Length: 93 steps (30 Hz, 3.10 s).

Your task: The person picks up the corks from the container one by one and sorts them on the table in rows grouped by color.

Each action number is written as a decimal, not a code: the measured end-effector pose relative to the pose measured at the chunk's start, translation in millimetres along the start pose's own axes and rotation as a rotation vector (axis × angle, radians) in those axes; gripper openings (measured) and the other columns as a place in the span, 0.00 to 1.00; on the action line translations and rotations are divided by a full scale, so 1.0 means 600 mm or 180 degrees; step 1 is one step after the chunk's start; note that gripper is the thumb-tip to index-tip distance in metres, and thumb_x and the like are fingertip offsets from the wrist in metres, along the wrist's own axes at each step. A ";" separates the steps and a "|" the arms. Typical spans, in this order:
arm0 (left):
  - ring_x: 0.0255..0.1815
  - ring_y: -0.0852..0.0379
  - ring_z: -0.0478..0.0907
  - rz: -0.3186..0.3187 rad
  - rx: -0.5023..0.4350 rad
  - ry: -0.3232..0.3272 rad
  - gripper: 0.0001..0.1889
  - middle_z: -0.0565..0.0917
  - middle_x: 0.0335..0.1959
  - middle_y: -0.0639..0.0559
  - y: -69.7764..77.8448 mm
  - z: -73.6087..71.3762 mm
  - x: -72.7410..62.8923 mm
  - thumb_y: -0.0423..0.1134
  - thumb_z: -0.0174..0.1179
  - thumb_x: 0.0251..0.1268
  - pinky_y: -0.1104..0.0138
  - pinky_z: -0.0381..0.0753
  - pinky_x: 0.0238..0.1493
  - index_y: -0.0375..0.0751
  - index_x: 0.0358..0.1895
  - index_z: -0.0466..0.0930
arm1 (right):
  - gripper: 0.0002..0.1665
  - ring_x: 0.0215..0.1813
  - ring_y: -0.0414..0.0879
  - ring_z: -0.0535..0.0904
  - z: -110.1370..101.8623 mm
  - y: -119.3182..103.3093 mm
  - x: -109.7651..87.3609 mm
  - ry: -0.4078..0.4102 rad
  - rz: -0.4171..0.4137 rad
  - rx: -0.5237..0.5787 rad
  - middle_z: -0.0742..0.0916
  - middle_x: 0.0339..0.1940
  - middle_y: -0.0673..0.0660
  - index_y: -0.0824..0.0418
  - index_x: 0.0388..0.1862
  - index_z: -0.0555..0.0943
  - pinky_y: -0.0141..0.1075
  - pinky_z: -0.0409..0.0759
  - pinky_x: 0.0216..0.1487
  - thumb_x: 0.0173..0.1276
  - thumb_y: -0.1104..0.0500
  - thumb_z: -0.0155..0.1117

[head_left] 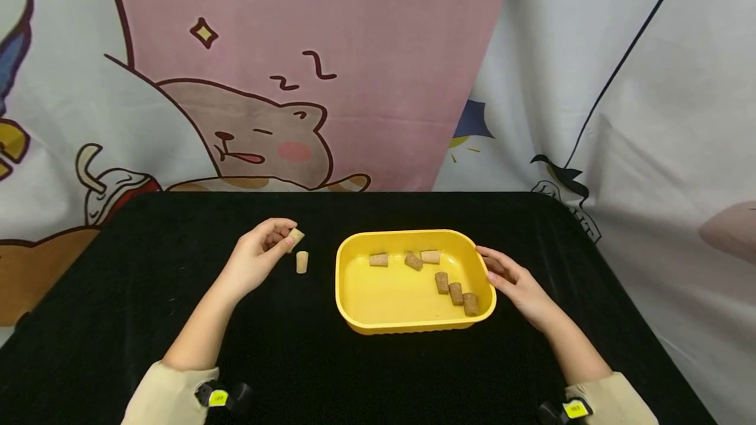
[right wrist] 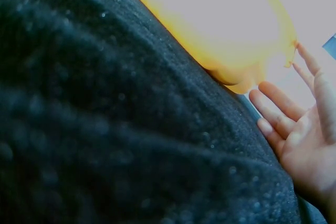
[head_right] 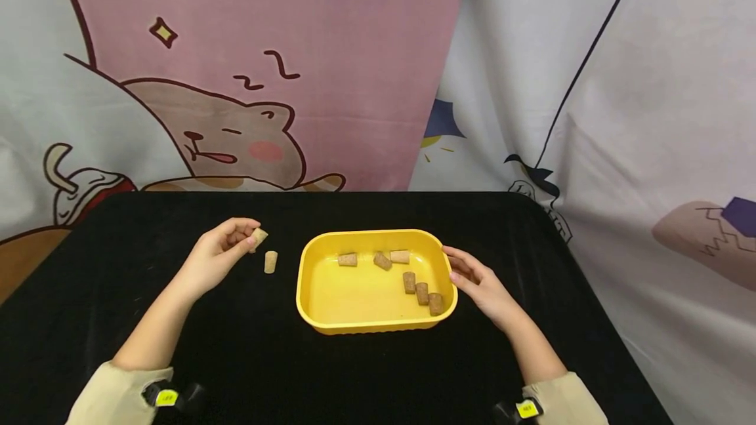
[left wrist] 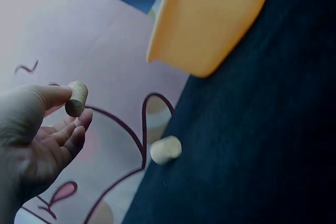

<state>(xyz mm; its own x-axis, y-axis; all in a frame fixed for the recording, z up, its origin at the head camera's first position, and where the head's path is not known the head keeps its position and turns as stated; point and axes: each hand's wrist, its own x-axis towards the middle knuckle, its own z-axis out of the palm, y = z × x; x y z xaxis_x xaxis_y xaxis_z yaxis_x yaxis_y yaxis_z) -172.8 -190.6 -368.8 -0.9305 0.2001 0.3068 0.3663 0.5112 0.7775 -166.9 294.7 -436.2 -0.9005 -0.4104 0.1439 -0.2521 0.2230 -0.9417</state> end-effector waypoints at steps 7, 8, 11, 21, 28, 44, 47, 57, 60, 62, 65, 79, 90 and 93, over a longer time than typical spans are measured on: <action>0.37 0.49 0.79 -0.0184 -0.0190 -0.0004 0.12 0.79 0.40 0.42 -0.040 -0.004 -0.001 0.33 0.54 0.71 0.68 0.77 0.34 0.32 0.53 0.74 | 0.28 0.57 0.42 0.76 0.001 0.002 -0.001 0.0045 0.0090 -0.0019 0.70 0.65 0.73 0.61 0.73 0.59 0.36 0.75 0.53 0.76 0.63 0.46; 0.37 0.49 0.79 -0.0204 -0.0212 -0.0006 0.12 0.79 0.40 0.41 -0.045 -0.004 -0.001 0.33 0.54 0.71 0.68 0.78 0.34 0.31 0.53 0.73 | 0.28 0.58 0.42 0.76 0.001 0.002 -0.001 0.0050 0.0104 -0.0019 0.70 0.65 0.72 0.61 0.73 0.59 0.36 0.75 0.53 0.76 0.63 0.46; 0.36 0.49 0.80 -0.0268 -0.0269 -0.0012 0.12 0.79 0.40 0.40 -0.058 -0.002 -0.001 0.32 0.54 0.70 0.65 0.79 0.36 0.29 0.53 0.73 | 0.28 0.58 0.41 0.75 0.000 0.002 0.000 0.0049 0.0084 -0.0023 0.70 0.65 0.73 0.61 0.73 0.59 0.36 0.75 0.53 0.76 0.63 0.46; 0.33 0.49 0.79 -0.0490 -0.0172 -0.0048 0.10 0.79 0.37 0.39 -0.071 0.004 -0.008 0.29 0.55 0.68 0.61 0.80 0.35 0.26 0.49 0.74 | 0.28 0.58 0.41 0.75 -0.001 0.001 0.000 -0.0012 -0.0035 -0.0011 0.69 0.64 0.75 0.63 0.73 0.57 0.35 0.74 0.54 0.76 0.65 0.44; 0.33 0.51 0.78 -0.0564 0.0062 -0.0039 0.08 0.80 0.36 0.44 -0.106 0.010 -0.006 0.32 0.59 0.66 0.66 0.77 0.32 0.32 0.45 0.76 | 0.28 0.58 0.41 0.75 -0.002 0.001 0.001 -0.0035 -0.0022 -0.0010 0.69 0.65 0.74 0.62 0.74 0.57 0.35 0.74 0.53 0.77 0.64 0.44; 0.31 0.52 0.73 -0.0693 0.0500 -0.0096 0.07 0.78 0.32 0.46 -0.115 0.009 -0.007 0.36 0.60 0.65 0.62 0.72 0.31 0.35 0.40 0.77 | 0.28 0.58 0.39 0.75 -0.002 0.001 0.004 0.0029 0.0044 -0.0071 0.69 0.65 0.74 0.63 0.73 0.58 0.34 0.74 0.53 0.76 0.63 0.45; 0.30 0.53 0.72 -0.0686 0.0556 -0.0104 0.07 0.77 0.31 0.47 -0.116 0.009 -0.007 0.37 0.60 0.65 0.63 0.71 0.29 0.35 0.39 0.76 | 0.28 0.57 0.39 0.75 -0.002 0.001 0.003 0.0028 0.0028 -0.0060 0.69 0.64 0.75 0.64 0.73 0.58 0.34 0.74 0.53 0.76 0.64 0.45; 0.28 0.53 0.71 -0.0665 0.0521 -0.0083 0.09 0.76 0.30 0.48 -0.119 0.009 -0.009 0.40 0.59 0.67 0.63 0.70 0.28 0.35 0.40 0.77 | 0.28 0.57 0.40 0.76 0.000 0.002 0.003 0.0008 0.0003 -0.0039 0.70 0.64 0.75 0.64 0.73 0.58 0.35 0.74 0.53 0.76 0.64 0.45; 0.29 0.53 0.71 -0.0646 0.0508 -0.0050 0.10 0.76 0.30 0.48 -0.119 0.010 -0.008 0.40 0.59 0.67 0.62 0.71 0.29 0.35 0.41 0.77 | 0.28 0.57 0.41 0.76 -0.001 0.002 0.002 0.0011 0.0008 -0.0026 0.69 0.64 0.75 0.64 0.73 0.58 0.35 0.75 0.53 0.76 0.64 0.45; 0.30 0.53 0.72 -0.0629 0.0494 -0.0004 0.10 0.77 0.31 0.47 -0.119 0.010 -0.008 0.38 0.59 0.67 0.62 0.71 0.30 0.34 0.42 0.77 | 0.28 0.57 0.40 0.76 -0.001 0.002 0.002 0.0015 0.0008 -0.0022 0.69 0.64 0.76 0.64 0.73 0.58 0.35 0.75 0.53 0.76 0.64 0.45; 0.31 0.52 0.73 -0.0596 0.0497 0.0108 0.09 0.78 0.32 0.46 -0.117 0.010 -0.006 0.36 0.60 0.66 0.62 0.72 0.31 0.33 0.44 0.78 | 0.28 0.57 0.40 0.76 -0.001 0.001 0.002 0.0017 0.0013 -0.0027 0.69 0.64 0.76 0.64 0.73 0.58 0.34 0.74 0.53 0.76 0.64 0.45; 0.40 0.50 0.75 -0.0114 0.0246 0.0650 0.11 0.78 0.40 0.42 -0.052 0.021 0.004 0.34 0.62 0.63 0.59 0.72 0.38 0.35 0.47 0.79 | 0.28 0.57 0.41 0.76 -0.001 0.000 0.001 0.0001 -0.0029 -0.0034 0.69 0.64 0.75 0.63 0.73 0.57 0.35 0.75 0.53 0.76 0.64 0.44; 0.48 0.55 0.74 0.0292 -0.0035 0.0163 0.13 0.78 0.47 0.52 0.042 0.060 -0.005 0.37 0.65 0.62 0.52 0.73 0.50 0.44 0.49 0.79 | 0.28 0.57 0.40 0.75 -0.002 -0.001 0.000 0.0026 0.0034 -0.0031 0.69 0.65 0.75 0.63 0.73 0.57 0.34 0.74 0.54 0.76 0.64 0.45; 0.50 0.54 0.74 0.0391 -0.0067 -0.0018 0.14 0.79 0.48 0.51 0.061 0.073 -0.009 0.38 0.66 0.61 0.50 0.74 0.51 0.44 0.50 0.80 | 0.29 0.57 0.40 0.75 -0.001 -0.001 0.000 0.0031 0.0057 -0.0040 0.69 0.65 0.74 0.63 0.74 0.57 0.34 0.74 0.54 0.76 0.63 0.46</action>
<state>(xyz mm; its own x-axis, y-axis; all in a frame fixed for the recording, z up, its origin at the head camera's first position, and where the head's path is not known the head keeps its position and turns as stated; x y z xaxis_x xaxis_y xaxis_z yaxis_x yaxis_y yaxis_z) -154.5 -136.3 -366.4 -0.8786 0.2649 0.3973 0.4774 0.4650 0.7456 -167.0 295.2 -435.4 -0.9082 -0.3977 0.1302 -0.2404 0.2413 -0.9402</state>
